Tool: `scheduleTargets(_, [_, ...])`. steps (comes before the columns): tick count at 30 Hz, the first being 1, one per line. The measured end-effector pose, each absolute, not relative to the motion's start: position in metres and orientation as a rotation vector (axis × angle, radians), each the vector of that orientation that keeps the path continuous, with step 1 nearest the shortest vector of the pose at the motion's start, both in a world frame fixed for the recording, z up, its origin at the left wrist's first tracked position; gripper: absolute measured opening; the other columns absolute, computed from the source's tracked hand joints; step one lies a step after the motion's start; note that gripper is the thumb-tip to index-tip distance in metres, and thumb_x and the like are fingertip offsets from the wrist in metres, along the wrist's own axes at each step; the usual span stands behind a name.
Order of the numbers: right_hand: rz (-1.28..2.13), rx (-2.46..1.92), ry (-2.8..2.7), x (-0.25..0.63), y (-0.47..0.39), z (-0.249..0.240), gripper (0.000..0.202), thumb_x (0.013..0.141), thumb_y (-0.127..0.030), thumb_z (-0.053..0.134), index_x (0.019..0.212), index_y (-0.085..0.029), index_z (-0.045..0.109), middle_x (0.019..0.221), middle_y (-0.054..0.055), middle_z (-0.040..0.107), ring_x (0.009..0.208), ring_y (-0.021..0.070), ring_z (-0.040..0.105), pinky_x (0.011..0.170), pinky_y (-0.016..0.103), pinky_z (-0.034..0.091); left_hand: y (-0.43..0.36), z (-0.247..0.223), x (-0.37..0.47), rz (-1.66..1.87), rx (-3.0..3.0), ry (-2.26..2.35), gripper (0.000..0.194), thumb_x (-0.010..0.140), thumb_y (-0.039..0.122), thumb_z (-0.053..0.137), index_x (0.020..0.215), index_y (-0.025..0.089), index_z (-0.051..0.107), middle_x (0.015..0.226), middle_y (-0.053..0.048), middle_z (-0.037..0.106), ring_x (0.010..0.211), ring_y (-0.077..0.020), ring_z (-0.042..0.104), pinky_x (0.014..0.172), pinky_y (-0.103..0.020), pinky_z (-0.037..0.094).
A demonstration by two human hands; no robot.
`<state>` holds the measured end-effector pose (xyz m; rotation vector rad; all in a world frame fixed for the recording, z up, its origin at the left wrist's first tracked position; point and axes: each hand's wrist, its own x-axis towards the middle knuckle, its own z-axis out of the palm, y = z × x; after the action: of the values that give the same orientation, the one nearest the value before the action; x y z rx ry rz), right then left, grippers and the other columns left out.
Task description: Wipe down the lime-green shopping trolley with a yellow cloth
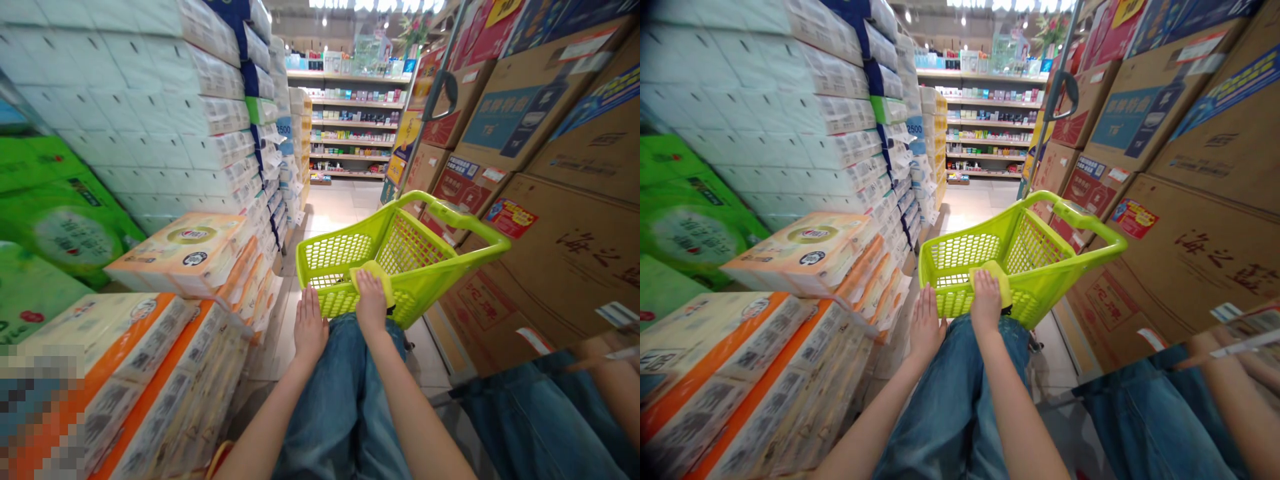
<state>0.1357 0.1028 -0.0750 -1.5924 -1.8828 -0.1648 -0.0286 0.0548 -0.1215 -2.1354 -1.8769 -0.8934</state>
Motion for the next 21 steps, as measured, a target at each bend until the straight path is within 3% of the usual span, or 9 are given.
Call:
scheduleTargets(6, [-0.047,-1.378,-2.087,0.071,0.092,-0.083,0.064,0.080,0.003,0.036,0.141,-0.012,0.050,0.146,0.009,0.052,0.139,0.0206,0.043,0.119,0.041,0.029,0.056,-0.124,-0.030,-0.831,-2.120,-1.873,0.087,0.086,0.014,0.047,0.156,0.009,-0.005,0.162,-0.018,0.020,0.151,-0.0258,0.017,0.120,-0.046,0.027])
scheduleTargets(9, [-0.054,-1.343,-2.136,0.105,0.095,-0.078,0.070,0.075,0.006,0.035,0.140,-0.014,0.052,0.145,0.007,0.054,0.139,0.0171,0.043,0.118,0.039,0.031,0.055,-0.123,-0.031,-0.824,-2.132,-1.876,0.087,0.084,0.014,0.048,0.156,0.008,-0.001,0.162,-0.018,0.019,0.151,-0.0255,0.016,0.121,-0.045,0.026])
scheduleTargets(16, [-0.184,-1.590,-1.886,0.191,0.104,-0.069,0.078,0.067,0.008,0.038,0.141,-0.014,0.050,0.145,0.009,0.053,0.140,0.0192,0.042,0.120,0.044,0.026,0.053,-0.119,-0.029,-0.887,-2.145,-1.872,0.089,0.084,0.014,0.051,0.156,0.008,0.000,0.163,-0.018,0.017,0.151,-0.0264,0.016,0.121,-0.046,0.026])
scheduleTargets(21, [-0.117,-1.625,-1.922,0.119,0.093,-0.076,0.072,0.072,0.007,0.037,0.141,-0.009,0.049,0.147,0.012,0.050,0.142,0.0211,0.039,0.121,0.042,0.025,0.056,-0.123,-0.028,-0.896,-2.133,-1.882,0.089,0.084,0.014,0.050,0.156,0.009,-0.004,0.163,-0.018,0.018,0.151,-0.0265,0.016,0.121,-0.047,0.027])
